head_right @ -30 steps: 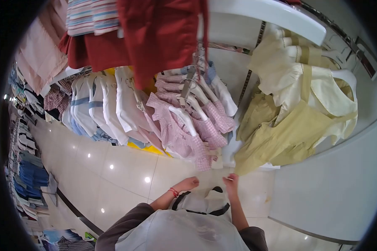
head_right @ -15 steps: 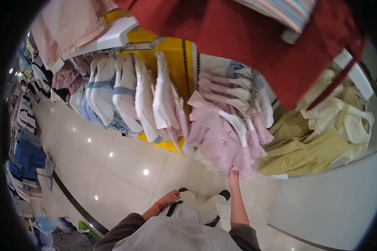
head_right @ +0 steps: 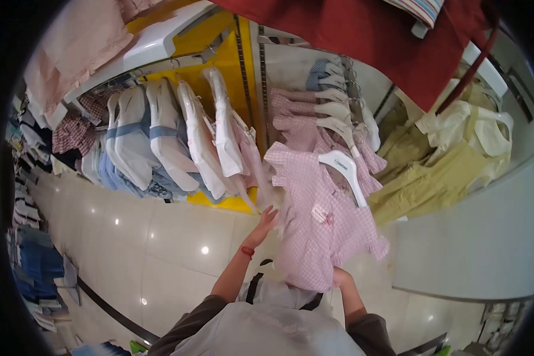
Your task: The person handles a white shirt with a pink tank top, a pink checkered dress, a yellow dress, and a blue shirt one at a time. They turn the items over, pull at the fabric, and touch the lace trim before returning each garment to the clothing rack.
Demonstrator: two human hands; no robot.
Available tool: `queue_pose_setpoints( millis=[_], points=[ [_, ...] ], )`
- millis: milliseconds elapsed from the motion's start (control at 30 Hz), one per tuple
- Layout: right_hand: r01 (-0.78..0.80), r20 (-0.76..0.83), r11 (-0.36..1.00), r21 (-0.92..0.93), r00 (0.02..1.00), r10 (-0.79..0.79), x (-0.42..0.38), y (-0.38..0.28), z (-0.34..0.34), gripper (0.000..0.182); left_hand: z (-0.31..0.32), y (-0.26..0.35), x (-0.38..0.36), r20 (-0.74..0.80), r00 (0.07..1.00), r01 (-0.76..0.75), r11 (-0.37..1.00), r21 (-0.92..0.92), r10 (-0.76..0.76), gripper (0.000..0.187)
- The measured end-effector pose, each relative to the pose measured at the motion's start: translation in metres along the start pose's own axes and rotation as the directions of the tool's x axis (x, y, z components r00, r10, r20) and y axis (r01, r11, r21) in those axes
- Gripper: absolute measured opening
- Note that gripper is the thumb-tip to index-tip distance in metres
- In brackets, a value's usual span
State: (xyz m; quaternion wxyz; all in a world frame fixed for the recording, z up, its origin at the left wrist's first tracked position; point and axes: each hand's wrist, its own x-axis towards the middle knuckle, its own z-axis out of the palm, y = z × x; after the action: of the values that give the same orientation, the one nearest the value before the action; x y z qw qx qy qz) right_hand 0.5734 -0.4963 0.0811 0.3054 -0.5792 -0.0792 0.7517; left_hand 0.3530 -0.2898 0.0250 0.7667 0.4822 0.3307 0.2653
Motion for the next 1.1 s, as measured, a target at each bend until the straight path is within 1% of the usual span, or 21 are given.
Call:
queue_pose_setpoints(
  millis=[67,100,167,200,267,300,367,400,467,500,567,600,633,667,700,733,800,900,967,1000,1100],
  points=[
    [-0.040,0.039,0.996,-0.082,0.998,0.044,-0.003,0.003,0.000,0.046,0.008,-0.008,0.022,0.095,0.993,0.086,0.979,-0.187,-0.069,0.077],
    [-0.059,0.057,0.991,-0.124,0.996,0.066,-0.003,0.008,-0.003,0.045,0.014,-0.017,0.027,0.124,0.988,0.115,0.970,-0.215,-0.090,0.075],
    [-0.015,0.079,0.996,-0.086,0.997,0.021,0.000,0.021,-0.007,0.047,0.024,-0.031,0.037,0.180,0.976,0.166,0.949,-0.270,-0.119,0.071],
    [0.007,0.091,0.997,-0.073,0.996,-0.001,-0.004,0.021,-0.002,0.048,0.028,-0.034,0.037,0.220,0.971,0.126,0.986,-0.112,-0.099,0.065],
    [0.060,-0.001,0.998,0.024,0.998,-0.060,-0.013,0.022,0.008,0.051,0.031,-0.043,0.029,0.295,0.953,0.015,0.981,0.195,-0.073,0.054],
    [0.087,-0.045,0.994,0.067,0.995,-0.084,-0.018,0.019,0.013,0.053,0.030,-0.049,0.025,0.331,0.938,0.027,0.975,0.219,-0.101,0.049],
    [0.130,-0.160,0.959,0.252,0.983,-0.091,-0.021,0.014,0.010,0.056,0.024,-0.062,0.014,0.392,0.907,0.050,0.962,0.269,-0.156,0.040],
    [0.157,-0.213,0.927,0.341,0.973,-0.086,-0.023,0.016,0.007,0.057,0.022,-0.071,0.005,0.380,0.913,0.068,0.973,0.221,-0.150,0.038],
    [0.227,-0.165,0.877,0.424,0.971,-0.171,-0.016,0.033,-0.029,0.061,0.012,-0.087,-0.009,0.350,0.926,0.098,0.987,0.131,-0.139,0.036],
    [0.259,-0.142,0.846,0.466,0.966,-0.217,-0.014,0.039,-0.046,0.063,0.003,-0.084,-0.017,0.334,0.925,0.117,0.972,0.205,-0.182,0.036],
    [0.270,-0.050,0.942,0.200,0.963,-0.265,-0.018,0.045,-0.065,0.061,-0.015,-0.072,-0.039,0.291,0.918,0.160,0.924,0.347,-0.268,0.039],
    [0.277,0.002,0.959,0.060,0.961,-0.278,-0.020,0.045,-0.068,0.061,-0.022,-0.077,-0.048,0.208,0.945,0.172,0.927,0.334,-0.251,0.039],
    [0.214,0.002,0.967,-0.138,0.976,-0.216,-0.017,0.042,-0.070,0.061,-0.028,-0.083,-0.058,0.124,0.965,0.183,0.929,0.321,-0.233,0.039],
    [0.144,-0.008,0.933,-0.329,0.988,-0.156,-0.013,0.038,-0.072,0.061,-0.034,-0.088,-0.067,0.038,0.976,0.193,0.931,0.310,-0.215,0.039],
    [0.073,-0.027,0.859,-0.506,0.995,-0.101,-0.010,0.036,-0.071,0.061,-0.041,-0.092,-0.074,-0.049,0.984,0.180,0.936,0.304,-0.173,0.038],
    [0.114,-0.103,0.830,-0.546,0.974,-0.201,0.002,0.047,-0.083,0.058,-0.048,-0.097,-0.080,-0.136,0.982,0.166,0.939,0.301,-0.130,0.037],
    [0.171,-0.238,0.758,-0.630,0.886,-0.398,0.038,0.082,-0.121,0.051,-0.058,-0.096,-0.090,-0.276,0.959,0.147,0.941,0.306,-0.060,0.034],
    [0.239,-0.497,0.854,-0.463,0.728,-0.473,0.028,0.068,-0.108,0.047,-0.069,-0.081,-0.097,-0.405,0.914,0.145,0.924,0.353,0.011,0.029],
    [0.283,-0.547,0.845,-0.454,0.660,-0.515,0.014,0.051,-0.100,0.046,-0.082,-0.077,-0.097,-0.441,0.895,0.143,0.890,0.432,0.070,0.028],
    [0.309,-0.571,0.838,-0.449,0.622,-0.535,0.014,0.043,-0.099,0.046,-0.077,-0.059,-0.102,-0.470,0.882,0.124,0.938,0.325,0.047,0.028],
    [0.344,-0.536,0.763,-0.547,0.557,-0.635,0.021,0.023,-0.110,0.044,-0.091,-0.066,-0.098,-0.530,0.844,0.057,0.970,0.237,0.080,0.027]
  ],
)
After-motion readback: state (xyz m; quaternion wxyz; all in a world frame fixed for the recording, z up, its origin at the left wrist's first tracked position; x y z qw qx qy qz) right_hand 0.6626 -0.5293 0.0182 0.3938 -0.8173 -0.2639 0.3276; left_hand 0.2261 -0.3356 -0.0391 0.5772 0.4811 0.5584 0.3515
